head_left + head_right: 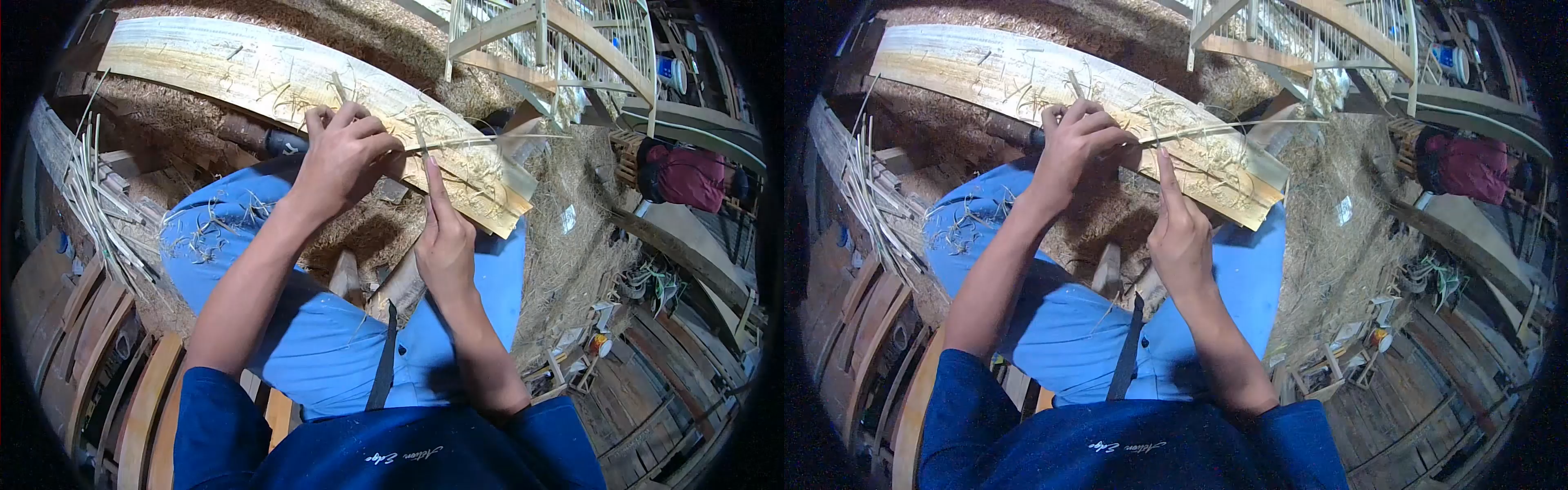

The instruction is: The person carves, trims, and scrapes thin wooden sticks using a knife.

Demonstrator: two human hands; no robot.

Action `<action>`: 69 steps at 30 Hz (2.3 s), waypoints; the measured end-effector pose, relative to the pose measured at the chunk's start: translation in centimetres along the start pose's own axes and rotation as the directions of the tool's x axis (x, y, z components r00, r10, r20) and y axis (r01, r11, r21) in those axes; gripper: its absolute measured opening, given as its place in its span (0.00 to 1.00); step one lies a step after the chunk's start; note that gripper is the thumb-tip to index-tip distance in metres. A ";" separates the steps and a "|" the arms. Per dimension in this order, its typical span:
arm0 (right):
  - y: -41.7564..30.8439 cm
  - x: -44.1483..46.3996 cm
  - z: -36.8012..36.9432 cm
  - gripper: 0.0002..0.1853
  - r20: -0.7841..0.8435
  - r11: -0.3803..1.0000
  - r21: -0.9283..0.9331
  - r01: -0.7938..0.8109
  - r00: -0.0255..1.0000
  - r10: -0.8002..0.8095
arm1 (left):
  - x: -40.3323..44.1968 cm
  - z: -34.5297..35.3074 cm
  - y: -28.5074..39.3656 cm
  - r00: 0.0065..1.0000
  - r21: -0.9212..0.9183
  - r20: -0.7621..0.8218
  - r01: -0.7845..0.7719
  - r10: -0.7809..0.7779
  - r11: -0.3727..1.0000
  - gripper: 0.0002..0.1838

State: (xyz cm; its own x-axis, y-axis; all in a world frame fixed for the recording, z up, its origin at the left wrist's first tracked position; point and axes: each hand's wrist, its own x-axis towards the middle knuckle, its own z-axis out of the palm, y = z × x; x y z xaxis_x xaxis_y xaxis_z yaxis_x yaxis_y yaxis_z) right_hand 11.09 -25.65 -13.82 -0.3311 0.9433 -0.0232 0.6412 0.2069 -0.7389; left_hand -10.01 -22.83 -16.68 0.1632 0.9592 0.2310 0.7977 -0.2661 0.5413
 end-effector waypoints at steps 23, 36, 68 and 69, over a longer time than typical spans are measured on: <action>0.6 0.5 0.3 0.41 0.037 0.998 -0.065 0.021 0.999 -0.018 | -0.3 0.2 0.8 0.993 -0.113 -0.091 0.069 -0.079 0.991 0.08; -0.6 0.8 0.6 0.35 0.055 0.986 -0.135 -0.101 0.993 0.109 | 0.3 -0.3 0.7 0.990 -0.122 -0.073 0.114 -0.124 0.986 0.08; 0.3 -0.8 0.8 0.46 0.066 0.983 -0.174 -0.064 0.995 0.076 | -0.3 0.7 1.1 0.993 -0.135 -0.059 0.092 -0.101 0.987 0.05; 0.2 -0.9 1.0 0.46 0.009 0.989 -0.148 0.001 1.000 0.000 | -0.2 0.8 1.0 0.992 -0.127 -0.071 0.092 -0.101 0.988 0.05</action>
State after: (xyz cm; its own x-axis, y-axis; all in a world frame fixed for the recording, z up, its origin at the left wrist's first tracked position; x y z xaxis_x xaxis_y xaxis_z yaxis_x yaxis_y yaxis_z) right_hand 10.85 -26.72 -14.66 -0.3375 0.9409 -0.0292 0.7362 0.2445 -0.6310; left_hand -8.72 -23.19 -16.82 0.0398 0.9720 0.2316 0.7291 -0.1868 0.6585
